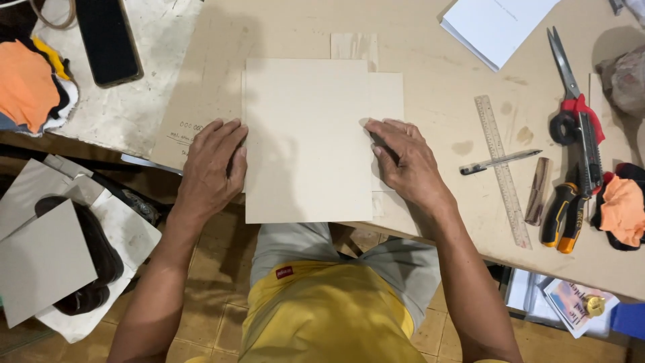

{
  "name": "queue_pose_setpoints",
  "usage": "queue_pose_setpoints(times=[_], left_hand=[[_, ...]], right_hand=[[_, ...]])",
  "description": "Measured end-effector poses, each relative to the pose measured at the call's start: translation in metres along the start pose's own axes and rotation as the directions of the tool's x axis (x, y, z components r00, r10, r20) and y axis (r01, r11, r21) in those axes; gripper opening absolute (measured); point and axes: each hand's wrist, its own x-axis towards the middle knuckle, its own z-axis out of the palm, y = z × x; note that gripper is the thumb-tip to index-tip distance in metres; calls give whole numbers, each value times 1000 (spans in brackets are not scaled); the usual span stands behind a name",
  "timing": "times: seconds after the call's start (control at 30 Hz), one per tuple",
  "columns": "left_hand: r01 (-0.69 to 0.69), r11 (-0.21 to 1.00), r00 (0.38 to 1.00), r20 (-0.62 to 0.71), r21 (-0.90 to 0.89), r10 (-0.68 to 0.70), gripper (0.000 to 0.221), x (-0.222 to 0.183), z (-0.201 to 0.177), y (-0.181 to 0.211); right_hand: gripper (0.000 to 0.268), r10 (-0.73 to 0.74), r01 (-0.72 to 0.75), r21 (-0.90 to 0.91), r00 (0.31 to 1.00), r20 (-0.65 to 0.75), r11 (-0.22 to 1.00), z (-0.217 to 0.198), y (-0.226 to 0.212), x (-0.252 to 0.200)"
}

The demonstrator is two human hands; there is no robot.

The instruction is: Measuring and marking lines on cardboard using a ruler and pen for layout.

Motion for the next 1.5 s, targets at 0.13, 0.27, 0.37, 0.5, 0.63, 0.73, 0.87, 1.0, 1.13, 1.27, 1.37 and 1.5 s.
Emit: queue_pose_setpoints(times=[0.13, 0.27, 0.37, 0.5, 0.63, 0.73, 0.87, 1.0, 1.13, 1.27, 1.37, 1.5], left_hand=[[-21, 999, 1000, -8, -37, 20, 29, -1, -4, 1], [-20, 999, 1000, -11, -49, 20, 29, 0, -5, 3], [-35, 998, 999, -31, -57, 33, 28, -1, -3, 1], [-5, 998, 1000, -7, -65, 5, 29, 1, -2, 1], [-16, 996, 1000, -10, -86, 15, 29, 1, -3, 1], [-24, 997, 1000, -9, -74, 23, 29, 0, -2, 0], [-65, 991, 998, -13, -115, 64, 28, 2, 0, -3], [-88, 991, 996, 6, -103, 89, 28, -2, 3, -4], [-84, 990, 996, -15, -117, 83, 30, -3, 4, -2], [-88, 989, 996, -15, -121, 87, 29, -1, 2, 1], [-92, 990, 996, -16, -108, 91, 29, -1, 2, 2], [-80, 992, 997, -4, -94, 80, 29, 1, 1, 4]], right_hand=[[41, -33, 33, 2, 999, -9, 999, 1, 0, 1], [41, -8, 7, 28, 1000, 12, 1000, -3, -6, 1], [41, -13, 13, 33, 1000, 12, 999, -3, -5, 0], [42, 23, -24, 49, 999, 27, 999, -3, -5, 0], [42, 16, -18, 48, 999, 31, 999, -3, -3, -1], [41, 15, -17, 58, 999, 30, 998, -4, -5, -1], [41, -27, 25, 34, 999, 39, 999, 0, 11, -1], [45, -22, 21, 38, 999, 36, 999, -2, 7, -4], [42, 1, -10, 82, 994, 113, 997, -4, 7, -5], [42, -22, 13, 94, 995, 94, 995, -3, 8, -7], [41, -64, 53, 120, 994, 88, 991, -3, 8, -6], [41, -66, 59, 97, 995, 77, 994, -3, 10, -7]])
